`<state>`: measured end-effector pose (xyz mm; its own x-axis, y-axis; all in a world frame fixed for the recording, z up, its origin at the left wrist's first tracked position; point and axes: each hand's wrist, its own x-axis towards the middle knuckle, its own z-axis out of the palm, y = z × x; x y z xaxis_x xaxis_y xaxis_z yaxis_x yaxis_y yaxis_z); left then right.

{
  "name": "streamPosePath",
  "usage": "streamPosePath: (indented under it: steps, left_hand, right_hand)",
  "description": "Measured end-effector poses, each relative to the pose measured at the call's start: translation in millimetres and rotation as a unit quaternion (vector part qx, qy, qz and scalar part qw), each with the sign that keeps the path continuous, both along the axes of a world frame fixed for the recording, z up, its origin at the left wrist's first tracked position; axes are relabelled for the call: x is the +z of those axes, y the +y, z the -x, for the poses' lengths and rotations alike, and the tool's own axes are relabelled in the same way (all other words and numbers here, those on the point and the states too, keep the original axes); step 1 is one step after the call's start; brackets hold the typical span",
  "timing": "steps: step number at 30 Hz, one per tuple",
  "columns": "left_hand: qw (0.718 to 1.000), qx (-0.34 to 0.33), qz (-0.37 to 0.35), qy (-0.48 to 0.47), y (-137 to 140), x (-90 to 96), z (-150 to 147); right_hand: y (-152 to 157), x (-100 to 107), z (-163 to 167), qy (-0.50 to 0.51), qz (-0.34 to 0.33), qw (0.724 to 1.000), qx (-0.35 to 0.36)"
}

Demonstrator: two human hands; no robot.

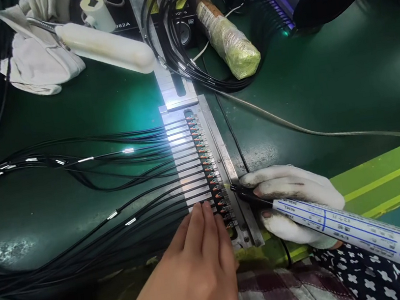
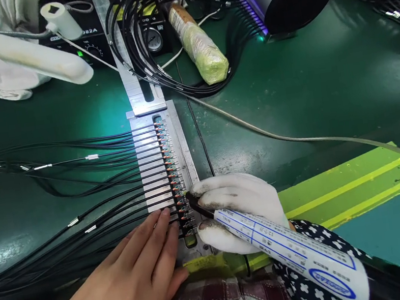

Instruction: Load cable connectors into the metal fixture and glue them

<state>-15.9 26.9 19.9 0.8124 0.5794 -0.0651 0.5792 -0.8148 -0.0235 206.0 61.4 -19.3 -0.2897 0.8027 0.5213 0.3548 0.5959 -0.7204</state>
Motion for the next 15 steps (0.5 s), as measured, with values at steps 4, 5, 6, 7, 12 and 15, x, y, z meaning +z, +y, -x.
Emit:
streamPosePath:
  steps: [4, 5, 6, 7, 12, 15]
  left_hand:
    - [0.999, -0.024, 0.023, 0.006, -4, 2.1, -1]
    - [0.999, -0.025, 0.025, 0.010, -4, 1.3, -1]
    - [0.999, -0.024, 0.025, 0.012, -5, -0.1, -1]
    - [0.999, -0.025, 0.022, 0.010, -6, -1.6, -2]
    - [1.000, -0.024, 0.002, 0.005, -8, -2.5, -3]
    - [1.000, -0.017, -0.003, 0.000, -6, 0.1, -4]
  right_hand:
    - [-8, 8, 0, 0.002, -0.036, 0.999, -0.018]
    - [-10, 8, 0, -0.004, -0.034, 0.999, -0.018]
    - [-12, 7, 1, -0.011, -0.029, 0.999, -0.018]
    - [-13, 4, 1, -0.017, -0.024, 0.999, -0.016]
    - [-16, -7, 3, -0.036, -0.021, 0.999, -0.003]
    - [-15, -9, 4, -0.035, -0.021, 0.999, -0.008]
